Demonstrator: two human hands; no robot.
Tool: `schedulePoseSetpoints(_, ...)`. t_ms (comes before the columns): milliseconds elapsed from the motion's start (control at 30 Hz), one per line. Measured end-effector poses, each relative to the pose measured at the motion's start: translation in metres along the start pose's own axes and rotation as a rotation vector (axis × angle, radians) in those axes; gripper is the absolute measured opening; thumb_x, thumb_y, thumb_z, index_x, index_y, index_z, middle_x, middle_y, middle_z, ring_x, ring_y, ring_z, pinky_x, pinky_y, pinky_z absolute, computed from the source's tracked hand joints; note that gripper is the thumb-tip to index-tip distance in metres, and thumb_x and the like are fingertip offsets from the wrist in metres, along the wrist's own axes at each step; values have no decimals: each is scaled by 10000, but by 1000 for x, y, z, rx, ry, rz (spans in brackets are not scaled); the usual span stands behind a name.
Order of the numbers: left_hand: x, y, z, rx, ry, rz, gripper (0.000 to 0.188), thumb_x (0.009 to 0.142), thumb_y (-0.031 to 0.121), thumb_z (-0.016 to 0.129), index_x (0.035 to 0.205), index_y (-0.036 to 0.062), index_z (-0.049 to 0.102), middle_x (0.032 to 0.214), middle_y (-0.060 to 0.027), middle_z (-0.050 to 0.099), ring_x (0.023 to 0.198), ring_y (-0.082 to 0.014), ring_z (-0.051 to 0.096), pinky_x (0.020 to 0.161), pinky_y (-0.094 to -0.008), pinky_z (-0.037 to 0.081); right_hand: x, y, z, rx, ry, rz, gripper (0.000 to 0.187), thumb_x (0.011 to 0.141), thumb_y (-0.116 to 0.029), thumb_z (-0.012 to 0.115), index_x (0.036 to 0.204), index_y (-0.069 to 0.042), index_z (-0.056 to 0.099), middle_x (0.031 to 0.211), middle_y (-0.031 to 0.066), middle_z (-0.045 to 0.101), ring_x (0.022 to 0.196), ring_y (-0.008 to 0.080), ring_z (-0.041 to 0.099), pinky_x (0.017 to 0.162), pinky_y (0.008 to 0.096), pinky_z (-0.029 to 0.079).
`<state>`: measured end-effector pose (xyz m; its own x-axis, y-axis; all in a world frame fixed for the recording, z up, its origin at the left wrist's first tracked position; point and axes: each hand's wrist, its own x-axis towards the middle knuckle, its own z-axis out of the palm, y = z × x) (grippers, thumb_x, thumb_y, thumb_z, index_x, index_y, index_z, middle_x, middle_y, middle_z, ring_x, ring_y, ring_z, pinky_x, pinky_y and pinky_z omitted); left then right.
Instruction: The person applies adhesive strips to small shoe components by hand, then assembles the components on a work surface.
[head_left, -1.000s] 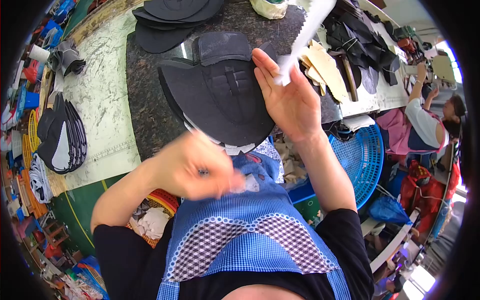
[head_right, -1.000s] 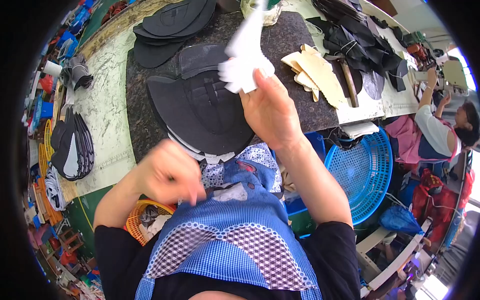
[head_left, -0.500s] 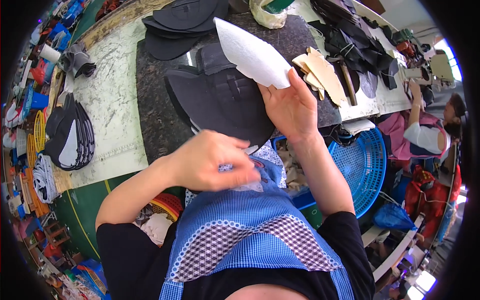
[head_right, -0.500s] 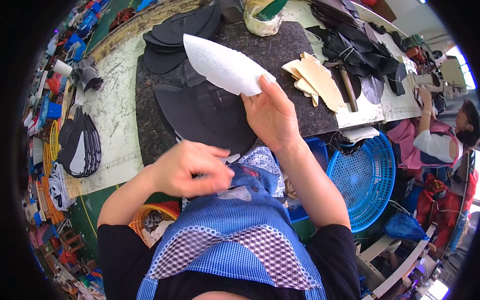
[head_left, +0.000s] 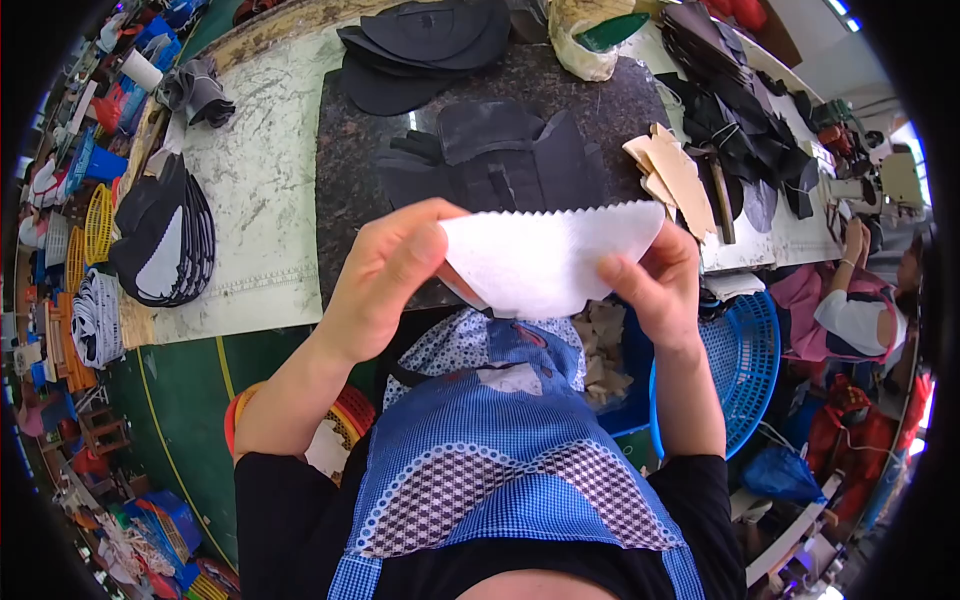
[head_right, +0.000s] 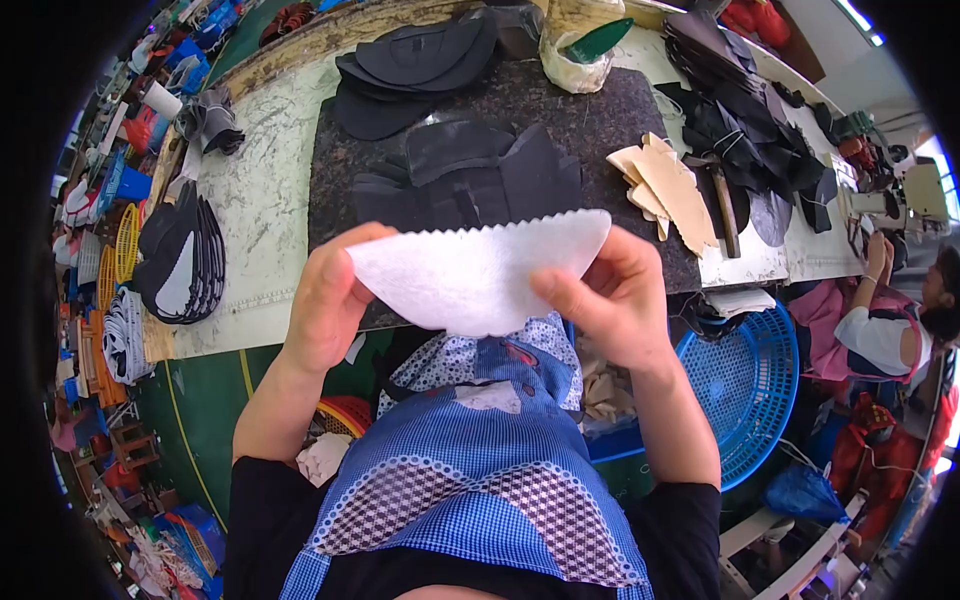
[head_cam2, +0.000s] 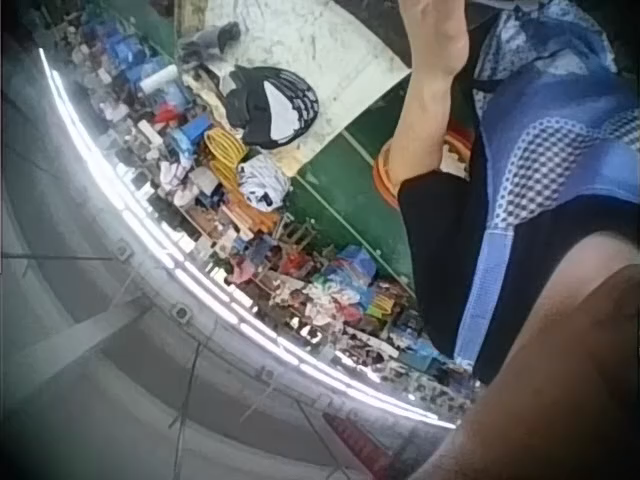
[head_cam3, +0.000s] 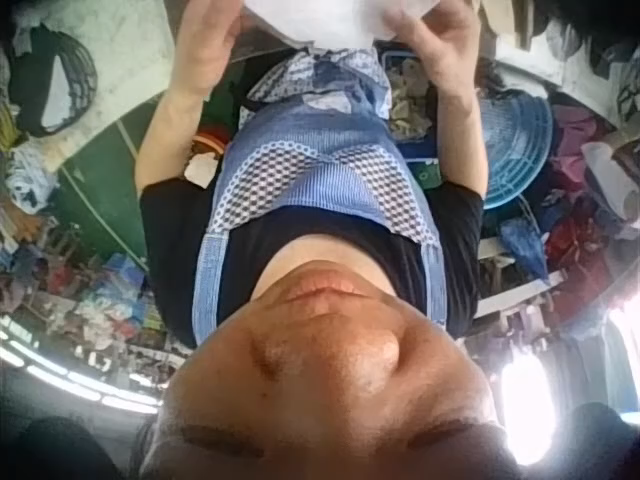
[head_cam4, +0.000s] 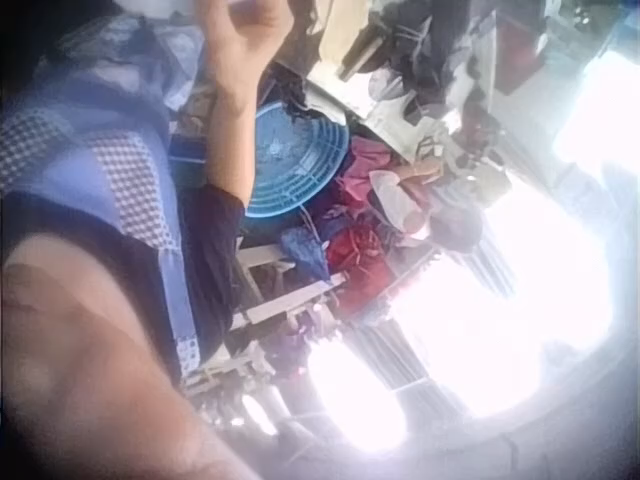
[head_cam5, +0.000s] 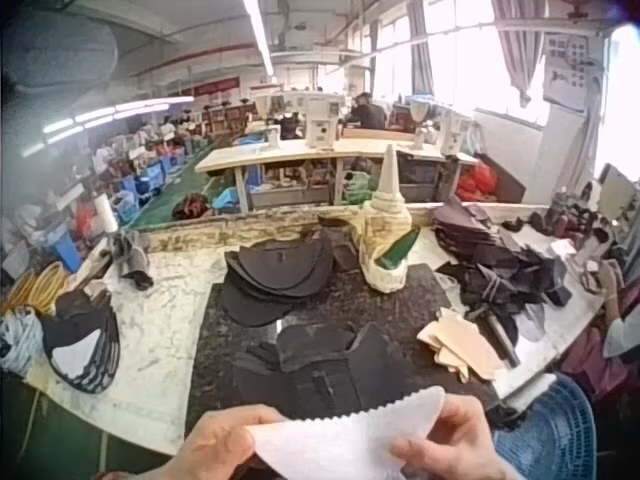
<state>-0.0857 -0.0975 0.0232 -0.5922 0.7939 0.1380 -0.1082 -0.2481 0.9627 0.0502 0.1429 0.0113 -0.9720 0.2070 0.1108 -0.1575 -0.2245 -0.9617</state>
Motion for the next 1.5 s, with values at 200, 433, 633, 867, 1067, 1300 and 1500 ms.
schedulePoseSetpoints(200, -55, -17, 14, 25, 10, -524, 216, 1012, 202, 631, 925, 4, 630, 778, -66, 699, 614, -101, 679, 532, -211, 535, -46, 4, -6, -346, -160, 270, 273, 854, -67, 773, 1092, 44, 700, 932, 90, 733, 824, 136, 706, 742, 273, 577)
schedulePoseSetpoints(433, -17, 2, 7, 589, 179, -151, 142, 898, 63, 754, 822, 34, 637, 663, 8, 632, 506, -27, 555, 450, -187, 428, -4, -31, 8, -241, -26, 531, 251, 870, -151, 779, 1022, 29, 694, 803, 65, 706, 641, 82, 663, 534, 205, 510)
schedulePoseSetpoints(633, 20, -12, -11, 793, 107, -271, 171, 877, 120, 785, 824, 17, 659, 628, 33, 588, 527, -15, 514, 467, -182, 391, 27, 7, -7, -546, -48, 354, 256, 867, -192, 774, 944, 41, 700, 720, -10, 636, 606, 27, 524, 519, 208, 417)
schedulePoseSetpoints(867, 23, -22, -18, 730, 85, -350, 214, 875, 151, 789, 796, 25, 635, 616, 12, 596, 505, -30, 514, 458, -204, 385, 29, 16, -12, -685, -84, 357, 290, 846, -222, 789, 851, 50, 689, 657, -7, 583, 595, 50, 493, 541, 246, 402)
schedulePoseSetpoints(1067, 31, -17, -27, 1240, 56, -56, 314, 825, 189, 821, 755, 64, 541, 569, -28, 534, 467, -152, 522, 454, -302, 378, 24, 11, 1, -821, -30, 367, 269, 825, -193, 783, 868, 54, 685, 630, 60, 602, 569, 98, 555, 549, 284, 445)
schedulePoseSetpoints(1300, -14, -46, 16, 1296, -419, 248, 949, 638, 311, 855, 1468, 60, 471, 1548, -133, 436, 1446, -295, 401, 1201, -463, 296, 40, -4, -8, -1261, -57, 303, 296, 809, -253, 788, 740, -18, 620, 610, 103, 597, 549, 229, 592, 541, 357, 463)
schedulePoseSetpoints(1500, -10, -35, 4, 1406, -464, 239, 915, 680, 384, 818, 1477, 94, 475, 1583, -135, 390, 1466, -288, 374, 1213, -470, 269, 32, -8, -1, -1271, -74, -605, 396, 766, -252, 800, 1071, -34, 674, 1091, 116, 694, 1038, 320, 671, 886, 427, 529)
